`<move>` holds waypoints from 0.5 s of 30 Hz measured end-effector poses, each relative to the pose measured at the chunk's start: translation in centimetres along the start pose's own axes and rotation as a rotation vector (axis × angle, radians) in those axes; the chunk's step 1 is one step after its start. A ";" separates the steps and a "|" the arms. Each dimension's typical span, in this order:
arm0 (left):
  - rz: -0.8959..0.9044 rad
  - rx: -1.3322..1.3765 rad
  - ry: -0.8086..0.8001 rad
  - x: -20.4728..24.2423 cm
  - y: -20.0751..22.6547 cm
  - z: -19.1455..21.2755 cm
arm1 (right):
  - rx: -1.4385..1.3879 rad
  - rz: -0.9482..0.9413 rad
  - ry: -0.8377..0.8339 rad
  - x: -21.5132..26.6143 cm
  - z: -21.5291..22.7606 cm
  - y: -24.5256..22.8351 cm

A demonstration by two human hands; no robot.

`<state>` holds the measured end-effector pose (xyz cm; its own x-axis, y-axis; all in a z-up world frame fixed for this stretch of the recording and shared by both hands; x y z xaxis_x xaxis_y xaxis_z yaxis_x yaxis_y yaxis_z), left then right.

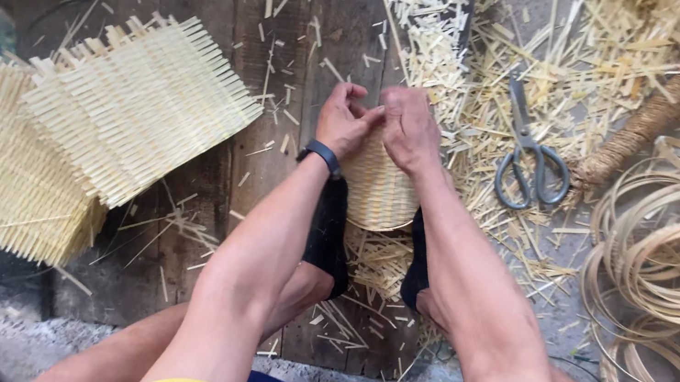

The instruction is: The person sits on the floor and repeatedly places a circular bamboo frame onto a square woven mat, then uses shears to trim the excess mat material around the frame's edge. The person handles bamboo mats, frames, and shears throughout the process.

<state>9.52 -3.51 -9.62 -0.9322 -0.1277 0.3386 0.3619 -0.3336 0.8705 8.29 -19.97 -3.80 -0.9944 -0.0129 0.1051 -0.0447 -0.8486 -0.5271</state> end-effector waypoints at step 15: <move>0.347 0.072 0.360 8.3 -4.1 4.3 | 0.166 -0.318 -0.592 -2.6 0.3 -2.8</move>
<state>0.29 0.80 -8.90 -0.6941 -0.5377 0.4786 0.6376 -0.1507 0.7555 11.08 -17.68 -2.33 -0.7138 0.0035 0.7003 -0.2629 -0.9282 -0.2634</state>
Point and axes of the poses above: each hand's wrist, its own x-axis away from the middle knuckle, its own z-axis out of the back of the hand, y = z × x, the point moved 5 cm from there along -x, towards the middle knuckle, and after that the axes turned 5 degrees about x, right-handed, at the moved point
